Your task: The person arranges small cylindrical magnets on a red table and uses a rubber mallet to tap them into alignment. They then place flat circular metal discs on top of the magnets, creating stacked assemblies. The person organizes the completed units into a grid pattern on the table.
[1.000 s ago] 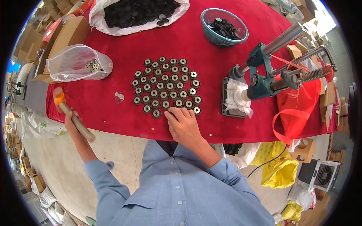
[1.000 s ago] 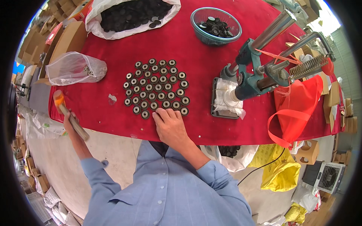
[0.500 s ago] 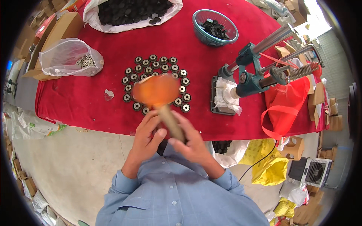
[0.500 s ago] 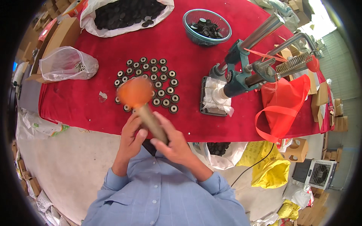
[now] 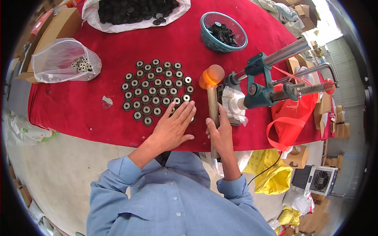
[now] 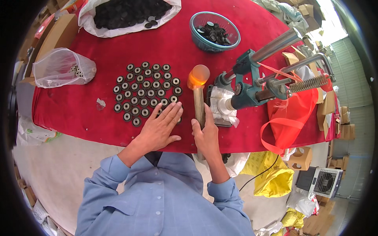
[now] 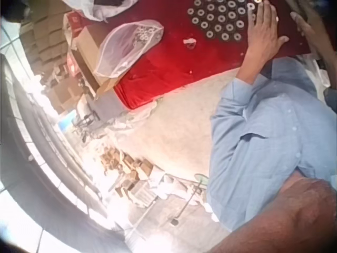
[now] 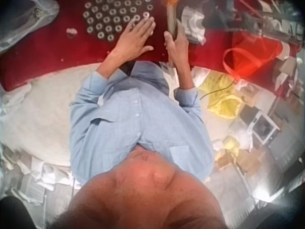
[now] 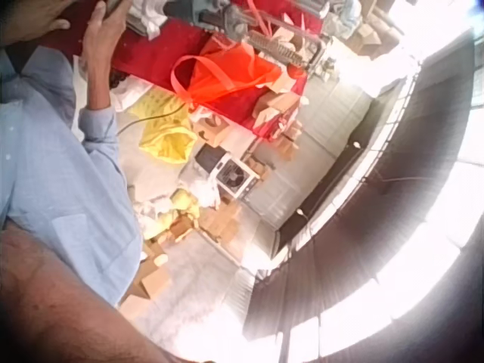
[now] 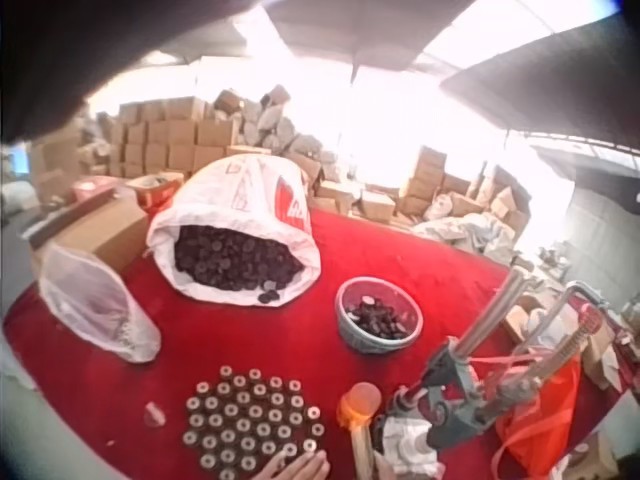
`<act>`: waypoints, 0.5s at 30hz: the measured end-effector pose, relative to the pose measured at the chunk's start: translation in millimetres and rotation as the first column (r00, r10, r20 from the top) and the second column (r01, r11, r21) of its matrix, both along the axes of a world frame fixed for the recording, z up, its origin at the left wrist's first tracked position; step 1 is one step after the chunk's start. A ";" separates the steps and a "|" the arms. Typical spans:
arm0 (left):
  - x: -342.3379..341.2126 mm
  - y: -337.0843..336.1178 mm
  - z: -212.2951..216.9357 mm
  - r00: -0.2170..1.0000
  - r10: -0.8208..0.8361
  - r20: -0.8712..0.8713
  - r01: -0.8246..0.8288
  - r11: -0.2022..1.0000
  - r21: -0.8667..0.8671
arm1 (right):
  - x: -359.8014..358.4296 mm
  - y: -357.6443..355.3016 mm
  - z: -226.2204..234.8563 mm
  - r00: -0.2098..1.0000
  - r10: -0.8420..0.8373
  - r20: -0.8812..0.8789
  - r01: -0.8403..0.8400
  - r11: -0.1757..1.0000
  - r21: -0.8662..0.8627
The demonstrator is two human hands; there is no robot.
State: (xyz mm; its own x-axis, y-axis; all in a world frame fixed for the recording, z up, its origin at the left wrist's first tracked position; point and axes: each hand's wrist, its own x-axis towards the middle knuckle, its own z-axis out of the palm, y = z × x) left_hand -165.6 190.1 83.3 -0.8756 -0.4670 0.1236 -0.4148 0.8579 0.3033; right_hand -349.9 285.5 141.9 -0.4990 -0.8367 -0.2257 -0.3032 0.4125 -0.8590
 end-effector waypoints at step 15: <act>105.2 -87.0 12.5 0.903 0.381 -0.199 -0.380 0.924 0.042 | 31.2 7.0 -8.4 0.985 0.081 -0.153 -0.090 0.995 -0.052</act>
